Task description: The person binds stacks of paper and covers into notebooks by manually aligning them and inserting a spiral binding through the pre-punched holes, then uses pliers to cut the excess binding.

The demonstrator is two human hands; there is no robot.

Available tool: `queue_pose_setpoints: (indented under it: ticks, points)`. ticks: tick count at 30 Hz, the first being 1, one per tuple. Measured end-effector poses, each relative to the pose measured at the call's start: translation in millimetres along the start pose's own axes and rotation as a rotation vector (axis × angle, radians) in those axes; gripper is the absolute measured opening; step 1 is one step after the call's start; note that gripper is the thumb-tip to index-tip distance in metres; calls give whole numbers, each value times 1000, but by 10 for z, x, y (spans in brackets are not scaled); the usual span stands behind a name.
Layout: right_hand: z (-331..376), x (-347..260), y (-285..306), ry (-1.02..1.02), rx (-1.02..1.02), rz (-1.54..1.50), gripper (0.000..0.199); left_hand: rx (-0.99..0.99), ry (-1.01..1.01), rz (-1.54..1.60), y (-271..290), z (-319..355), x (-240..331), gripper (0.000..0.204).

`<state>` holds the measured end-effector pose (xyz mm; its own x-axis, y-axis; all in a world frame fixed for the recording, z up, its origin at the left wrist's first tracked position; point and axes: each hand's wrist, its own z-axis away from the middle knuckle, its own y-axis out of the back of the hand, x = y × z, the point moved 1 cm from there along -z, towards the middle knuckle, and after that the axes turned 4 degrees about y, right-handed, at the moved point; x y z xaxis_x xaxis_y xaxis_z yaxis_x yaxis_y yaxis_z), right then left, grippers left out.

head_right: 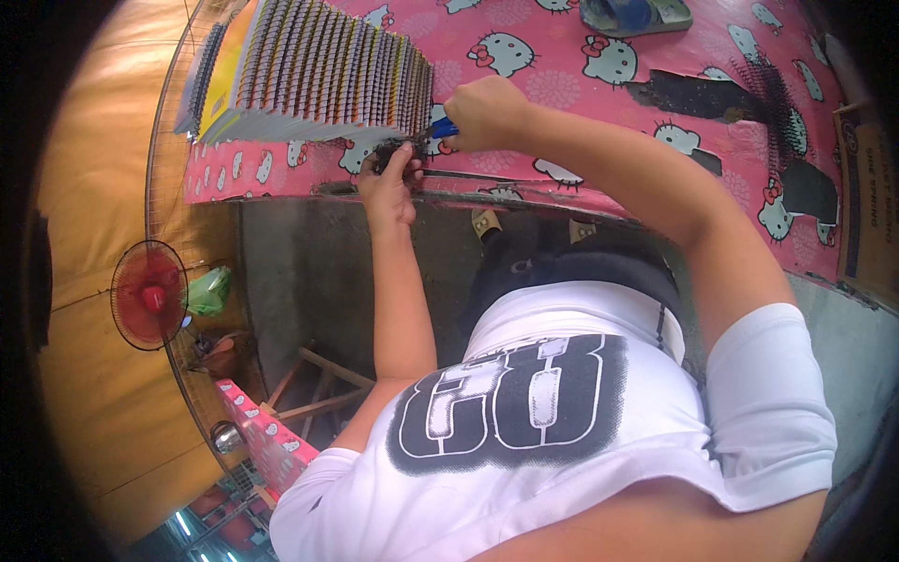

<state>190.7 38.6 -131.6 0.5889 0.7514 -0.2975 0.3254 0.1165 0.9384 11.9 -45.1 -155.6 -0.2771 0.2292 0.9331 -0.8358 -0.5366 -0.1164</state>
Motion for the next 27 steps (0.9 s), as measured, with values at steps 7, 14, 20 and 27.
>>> queue_pose_setpoints:
  ticks: [7,14,20,27]
  points:
    - [93,82,-41,9,130,132,48,-49,48,10,20,17,7,31]
    - [41,74,-129,77,109,210,51,-20,-61,-81,-76,88,-26,34]
    - [-6,22,-79,68,14,137,49,23,-63,-45,-80,99,-89,45]
    - [3,70,-22,-7,-98,60,45,13,-14,6,-36,100,-45,39]
